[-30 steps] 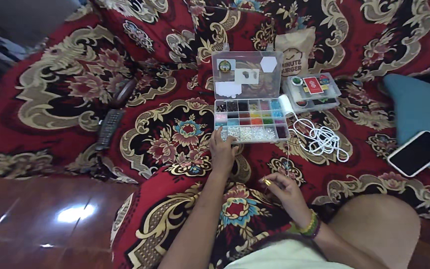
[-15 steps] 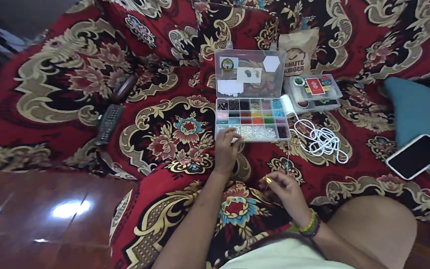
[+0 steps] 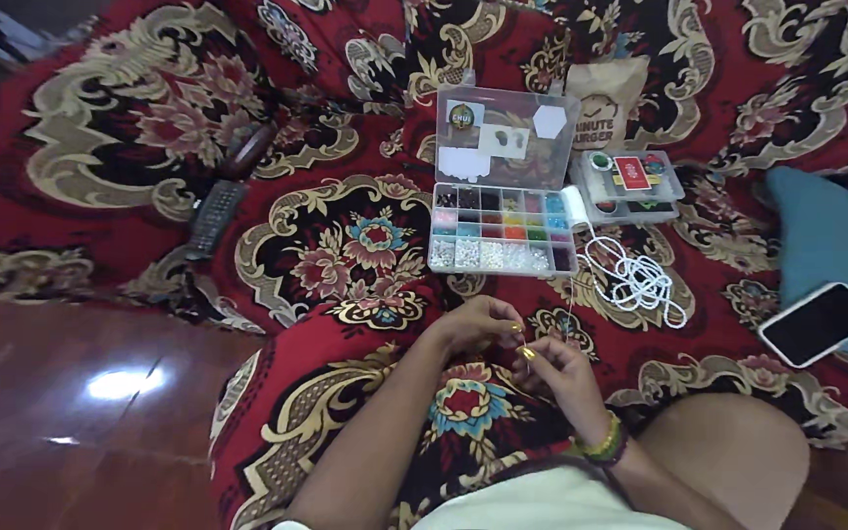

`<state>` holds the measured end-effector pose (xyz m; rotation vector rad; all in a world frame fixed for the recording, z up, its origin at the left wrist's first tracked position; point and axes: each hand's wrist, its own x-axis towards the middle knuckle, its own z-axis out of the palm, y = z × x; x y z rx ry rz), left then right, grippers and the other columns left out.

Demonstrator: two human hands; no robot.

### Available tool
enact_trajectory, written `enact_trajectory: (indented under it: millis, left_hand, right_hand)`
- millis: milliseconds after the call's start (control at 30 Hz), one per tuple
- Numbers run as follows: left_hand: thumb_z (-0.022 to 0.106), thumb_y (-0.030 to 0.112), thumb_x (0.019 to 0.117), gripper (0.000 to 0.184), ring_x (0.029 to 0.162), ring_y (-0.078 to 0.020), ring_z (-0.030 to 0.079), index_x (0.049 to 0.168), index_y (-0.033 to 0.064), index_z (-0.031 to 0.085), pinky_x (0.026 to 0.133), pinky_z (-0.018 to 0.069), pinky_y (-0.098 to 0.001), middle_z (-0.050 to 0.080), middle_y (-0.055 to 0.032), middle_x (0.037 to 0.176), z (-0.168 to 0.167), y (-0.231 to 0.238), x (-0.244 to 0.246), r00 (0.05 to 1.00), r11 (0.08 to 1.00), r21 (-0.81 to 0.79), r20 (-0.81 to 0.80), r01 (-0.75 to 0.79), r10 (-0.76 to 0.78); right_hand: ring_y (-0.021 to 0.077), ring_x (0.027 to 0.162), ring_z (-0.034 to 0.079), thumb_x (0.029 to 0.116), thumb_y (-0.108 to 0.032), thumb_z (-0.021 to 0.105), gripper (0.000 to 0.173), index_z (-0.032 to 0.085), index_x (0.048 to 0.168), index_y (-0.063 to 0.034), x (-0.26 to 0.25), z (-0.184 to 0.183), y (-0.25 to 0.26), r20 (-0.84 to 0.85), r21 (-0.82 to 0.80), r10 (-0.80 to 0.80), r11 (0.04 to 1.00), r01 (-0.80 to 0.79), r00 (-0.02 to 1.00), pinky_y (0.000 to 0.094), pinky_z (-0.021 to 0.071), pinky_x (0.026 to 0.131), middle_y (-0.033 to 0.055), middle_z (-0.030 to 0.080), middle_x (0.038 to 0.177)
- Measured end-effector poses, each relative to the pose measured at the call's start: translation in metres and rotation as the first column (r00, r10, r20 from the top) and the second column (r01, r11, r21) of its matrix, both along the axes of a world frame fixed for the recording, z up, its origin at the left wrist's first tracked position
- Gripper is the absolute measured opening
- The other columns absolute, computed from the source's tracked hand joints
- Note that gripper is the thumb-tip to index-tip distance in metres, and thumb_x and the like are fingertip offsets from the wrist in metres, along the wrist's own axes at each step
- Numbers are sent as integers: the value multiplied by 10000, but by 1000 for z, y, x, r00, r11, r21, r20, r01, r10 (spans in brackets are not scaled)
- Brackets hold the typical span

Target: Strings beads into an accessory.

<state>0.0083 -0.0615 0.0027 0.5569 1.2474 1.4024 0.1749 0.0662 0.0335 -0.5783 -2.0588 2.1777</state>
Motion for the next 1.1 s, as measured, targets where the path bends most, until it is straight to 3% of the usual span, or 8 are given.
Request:
enact_trajectory:
  millis: [500,700,967,1100]
  left_hand:
    - [563,57,985,177,717,-2,670,887,133,689,725,568,-204,711,102,780,-1,-1,-2,997,997,-15,10,79,-79]
    - [580,10,957,163,737,-15,677,898,132,671,757,572,-216,708,91,782,-1,0,-2,997,998,13,48,55,-56]
    - [609,58,920,160,680,14,650,831,182,656,684,547,-189,696,114,734,-8,0,-3,994,991,79,20,104,-106]
    - [620,31,907,161,700,1,665,832,172,645,712,564,-203,698,107,743,-7,0,-3,992,990,72,23,119,-120]
  right_hand:
    - [97,657,717,980,-24,580,115,687,954,10,1,-3,2,8,-54,20,998,-20,1000,239,617,619,33,745,783]
    - [97,649,717,987,-23,563,126,675,941,8,0,-1,2,25,-47,22,999,-21,999,237,615,607,29,743,777]
    - [78,624,699,979,-40,572,128,667,899,-11,1,-2,1,21,-30,15,999,-14,1000,233,604,595,7,726,736]
    - [68,620,689,975,-51,562,142,668,884,-26,1,-2,2,20,-37,23,999,-22,1000,223,594,591,-1,721,731]
